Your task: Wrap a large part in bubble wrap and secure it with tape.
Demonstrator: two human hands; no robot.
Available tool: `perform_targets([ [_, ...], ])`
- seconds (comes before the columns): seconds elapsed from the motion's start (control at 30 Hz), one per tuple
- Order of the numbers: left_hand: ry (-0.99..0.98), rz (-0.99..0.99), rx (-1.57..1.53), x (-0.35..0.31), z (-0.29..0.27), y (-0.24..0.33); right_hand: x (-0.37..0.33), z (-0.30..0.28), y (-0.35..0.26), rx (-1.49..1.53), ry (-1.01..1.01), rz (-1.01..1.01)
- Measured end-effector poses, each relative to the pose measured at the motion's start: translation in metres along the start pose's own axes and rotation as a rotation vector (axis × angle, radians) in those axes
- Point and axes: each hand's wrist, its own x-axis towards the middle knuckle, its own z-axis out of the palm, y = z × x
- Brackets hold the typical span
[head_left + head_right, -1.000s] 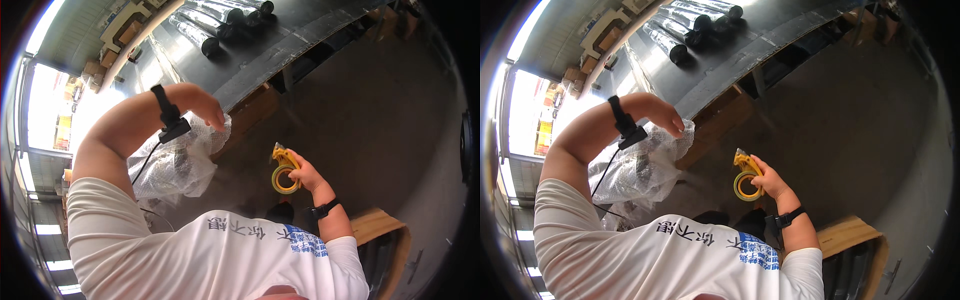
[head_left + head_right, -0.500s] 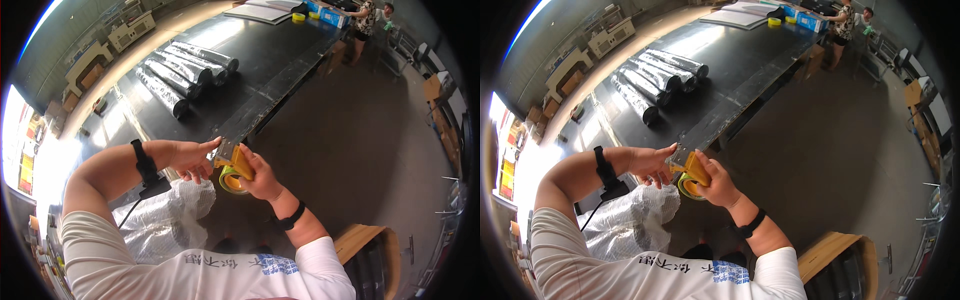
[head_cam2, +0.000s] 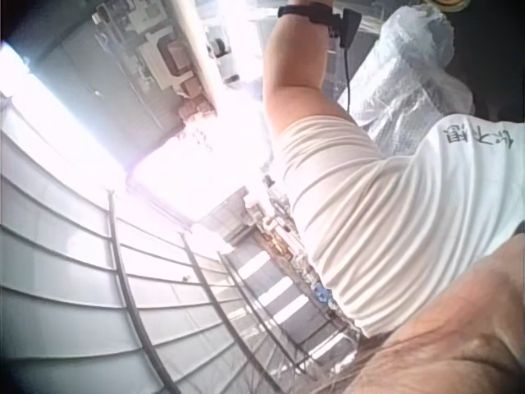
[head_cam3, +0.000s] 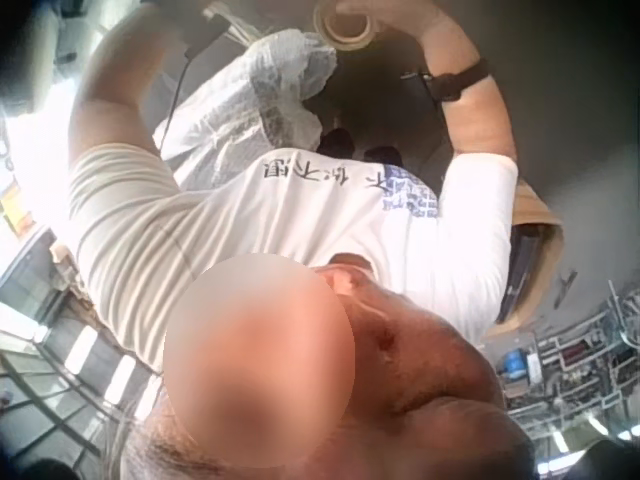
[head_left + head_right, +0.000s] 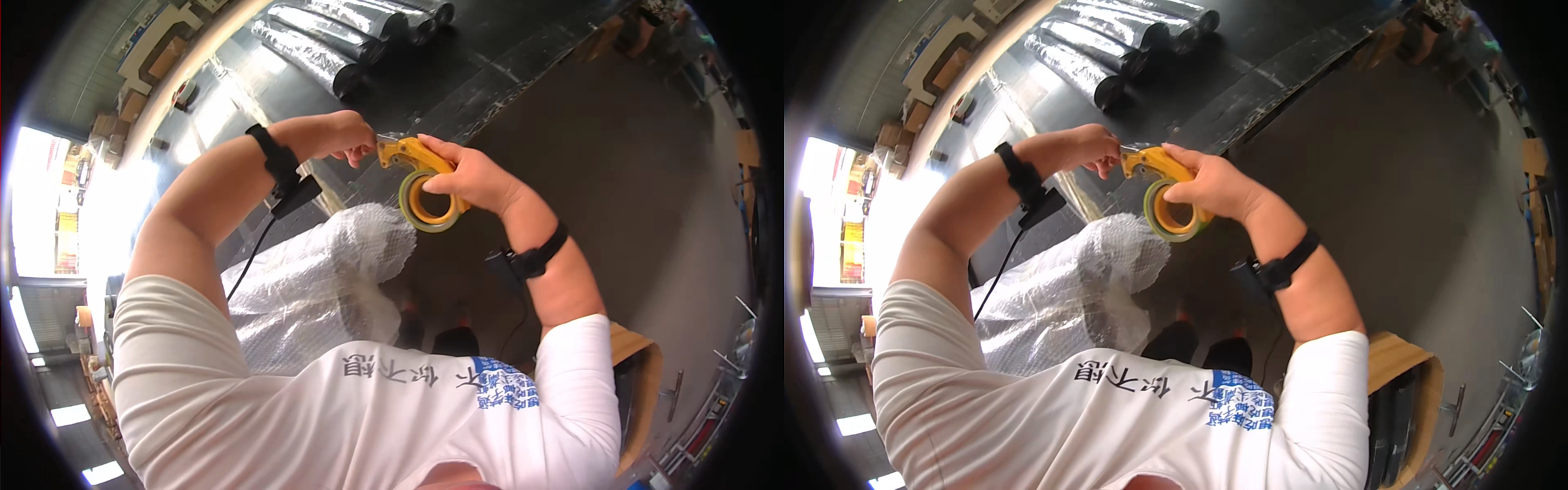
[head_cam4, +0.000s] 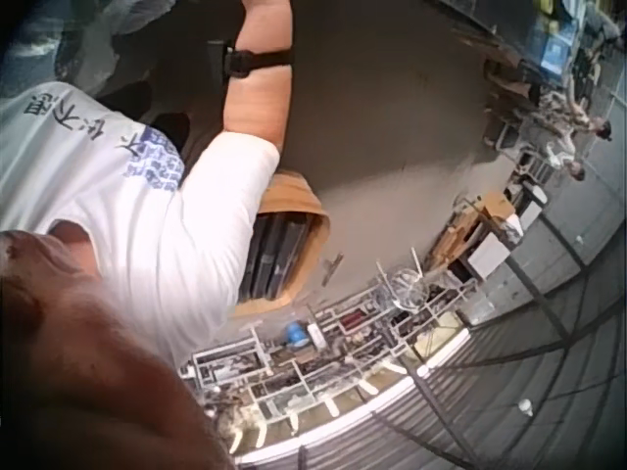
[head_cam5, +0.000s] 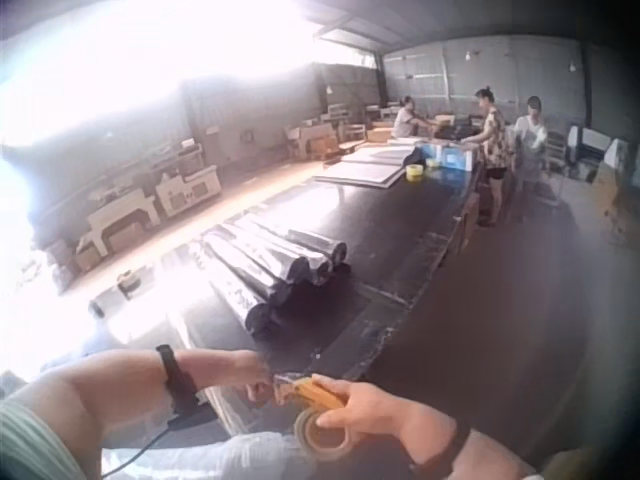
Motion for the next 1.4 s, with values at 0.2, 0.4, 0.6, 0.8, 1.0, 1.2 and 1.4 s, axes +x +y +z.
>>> perform_targets([
  [0.2,-0.471,-0.373,0.331,-0.038,0.013,-0.086,-0.023,0.009,0.033,0.252,-0.383,0.503],
  [0.4,-0.503,-0.39,0.583,-0.059,0.038,-0.09,-0.057,0.041,0.052,0.344,-0.267,0.428],
  [0.6,-0.142,0.042,0.321,-0.078,0.061,-0.033,-0.048,0.034,0.045,0.213,-0.266,0.46],
  [0.8,-0.158,-0.088,0.624,-0.054,0.108,-0.001,-0.036,0.01,0.029,0.135,-0.26,0.395],
  [1.0,-0.812,0.22,1.639,-0.014,0.121,-0.033,-0.074,0.034,0.047,0.157,-0.258,0.395],
  [1.2,-0.623,0.006,1.136,-0.038,0.102,-0.014,-0.176,0.053,0.048,0.361,-0.315,0.503],
  [1.4,-0.398,0.206,0.628,-0.155,0.068,0.016,-0.148,0.065,0.079,0.454,-0.501,0.522],
])
